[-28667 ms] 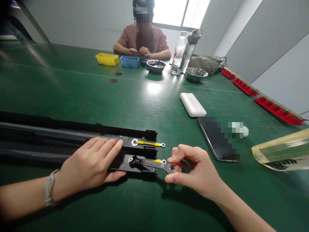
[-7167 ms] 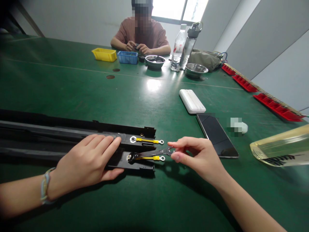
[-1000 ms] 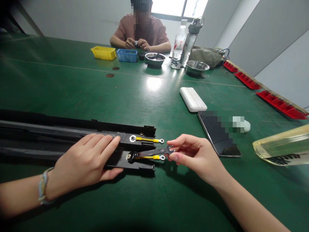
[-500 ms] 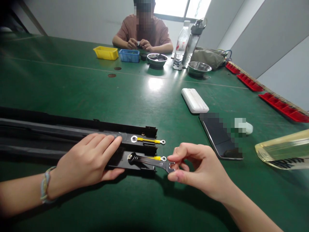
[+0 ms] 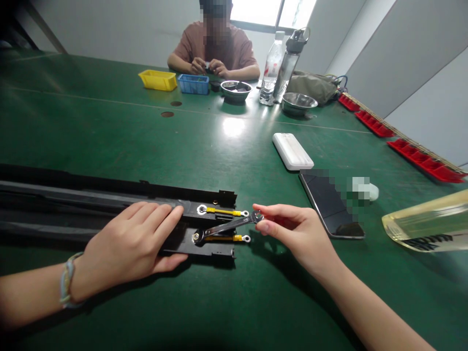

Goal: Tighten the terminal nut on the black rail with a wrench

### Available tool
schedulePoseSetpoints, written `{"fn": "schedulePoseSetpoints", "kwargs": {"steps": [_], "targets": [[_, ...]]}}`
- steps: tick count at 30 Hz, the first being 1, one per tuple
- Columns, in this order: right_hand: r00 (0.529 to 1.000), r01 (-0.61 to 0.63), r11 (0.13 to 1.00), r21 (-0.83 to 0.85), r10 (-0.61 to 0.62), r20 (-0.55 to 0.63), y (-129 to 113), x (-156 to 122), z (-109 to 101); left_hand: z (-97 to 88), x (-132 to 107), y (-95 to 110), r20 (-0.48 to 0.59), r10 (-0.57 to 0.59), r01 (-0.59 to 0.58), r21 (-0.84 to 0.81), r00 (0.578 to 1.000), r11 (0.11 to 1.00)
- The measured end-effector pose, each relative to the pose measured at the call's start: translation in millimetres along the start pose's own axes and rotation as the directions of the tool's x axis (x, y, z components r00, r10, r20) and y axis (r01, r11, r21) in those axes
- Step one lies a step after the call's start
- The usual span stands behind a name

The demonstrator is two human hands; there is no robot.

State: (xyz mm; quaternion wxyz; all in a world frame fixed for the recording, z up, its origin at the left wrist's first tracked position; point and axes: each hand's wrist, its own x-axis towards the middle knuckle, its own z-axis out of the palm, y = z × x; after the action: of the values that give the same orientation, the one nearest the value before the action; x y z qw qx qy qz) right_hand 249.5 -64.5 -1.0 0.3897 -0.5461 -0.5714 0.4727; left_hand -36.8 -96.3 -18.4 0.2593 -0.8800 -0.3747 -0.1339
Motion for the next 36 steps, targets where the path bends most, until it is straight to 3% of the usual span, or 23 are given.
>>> {"fn": "schedulePoseSetpoints", "kwargs": {"steps": [5, 10, 19, 24, 29, 36], "targets": [[0.989, 0.110, 0.989, 0.100, -0.120, 0.092, 2.7, -0.9, -0.6, -1.6, -0.2, -1.1, 0.007, -0.003, 0.003, 0.000, 1.000, 1.000], [0.932, 0.213, 0.956, 0.202, -0.261, 0.250, 1.4, -4.5, 1.4, -1.3, 0.7, -2.0, 0.008, -0.005, 0.005, 0.007, 1.000, 1.000], [0.905, 0.234, 0.944, 0.234, -0.300, 0.303, 3.4, -11.1, 2.5, 1.2, 1.7, -0.1, 0.013, -0.001, 0.001, 0.006, 1.000, 1.000], [0.933, 0.221, 0.955, 0.199, -0.266, 0.241, 2.9, -10.2, 1.6, 2.3, 2.9, 0.7, 0.010, -0.010, 0.010, -0.004, 1.000, 1.000], [0.990, 0.119, 0.989, 0.091, -0.125, 0.068, 4.8, -4.8, -0.5, 3.9, 1.3, 1.8, -0.004, -0.001, 0.001, 0.004, 1.000, 1.000], [1.000, -0.021, 1.000, 0.019, 0.021, 0.002, 9.2, -1.2, 0.1, 0.9, 2.1, 1.4, 0.004, -0.001, 0.001, 0.003, 1.000, 1.000]]}}
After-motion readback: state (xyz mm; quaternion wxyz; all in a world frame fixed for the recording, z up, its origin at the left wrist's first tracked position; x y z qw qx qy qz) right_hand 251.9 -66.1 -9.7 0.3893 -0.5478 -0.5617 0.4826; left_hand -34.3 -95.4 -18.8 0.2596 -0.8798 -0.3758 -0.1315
